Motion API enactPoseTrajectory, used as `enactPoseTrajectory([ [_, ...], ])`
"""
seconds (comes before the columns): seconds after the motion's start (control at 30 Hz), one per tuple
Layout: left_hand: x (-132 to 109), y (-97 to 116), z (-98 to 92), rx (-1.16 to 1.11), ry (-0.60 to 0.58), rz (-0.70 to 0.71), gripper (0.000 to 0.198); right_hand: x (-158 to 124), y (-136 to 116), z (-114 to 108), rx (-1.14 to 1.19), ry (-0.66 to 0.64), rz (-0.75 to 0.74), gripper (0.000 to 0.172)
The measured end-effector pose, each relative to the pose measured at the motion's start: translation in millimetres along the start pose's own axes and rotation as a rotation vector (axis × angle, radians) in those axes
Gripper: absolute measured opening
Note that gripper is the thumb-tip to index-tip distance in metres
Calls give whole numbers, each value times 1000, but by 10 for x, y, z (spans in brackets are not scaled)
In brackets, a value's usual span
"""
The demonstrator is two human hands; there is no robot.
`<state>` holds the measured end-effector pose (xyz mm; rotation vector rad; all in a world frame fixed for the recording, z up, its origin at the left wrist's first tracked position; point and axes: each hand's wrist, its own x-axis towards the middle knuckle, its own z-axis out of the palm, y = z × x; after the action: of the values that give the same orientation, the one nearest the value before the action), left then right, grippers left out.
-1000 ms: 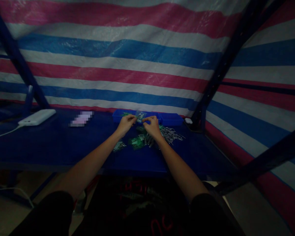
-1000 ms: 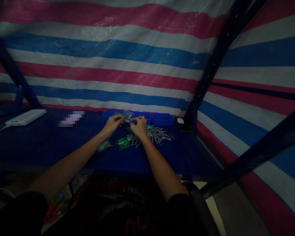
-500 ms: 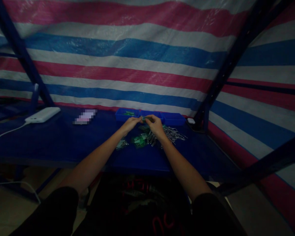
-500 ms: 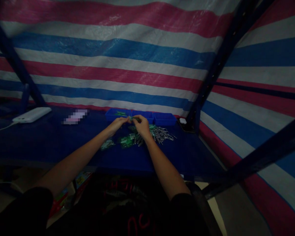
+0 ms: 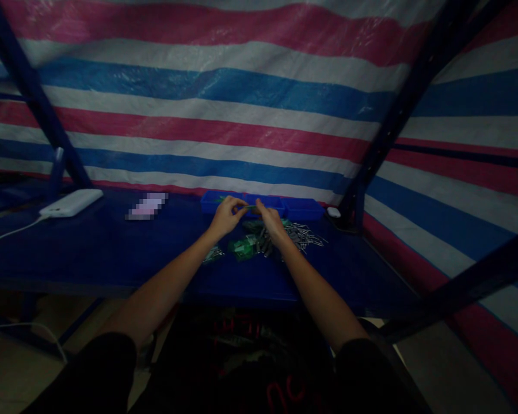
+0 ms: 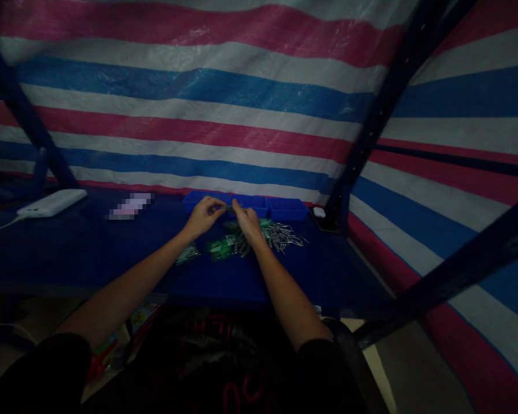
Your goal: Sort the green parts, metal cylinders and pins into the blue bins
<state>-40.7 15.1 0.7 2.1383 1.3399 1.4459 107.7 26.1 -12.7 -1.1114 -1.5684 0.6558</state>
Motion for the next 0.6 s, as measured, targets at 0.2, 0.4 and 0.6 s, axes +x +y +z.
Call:
enactPoseTrajectory([
  [0.2,-61,85,56,-14,-165,73,19,39,-8,-86,90,71,53,37],
  [0.4,-23,-9,74,-504,-233,-405,40,-29,-37,-49,-204,-46,-307,26],
  [0.6,9,-98,45,-443,-120,-479,28,-79,-74,6,-319,-77,-310,40],
])
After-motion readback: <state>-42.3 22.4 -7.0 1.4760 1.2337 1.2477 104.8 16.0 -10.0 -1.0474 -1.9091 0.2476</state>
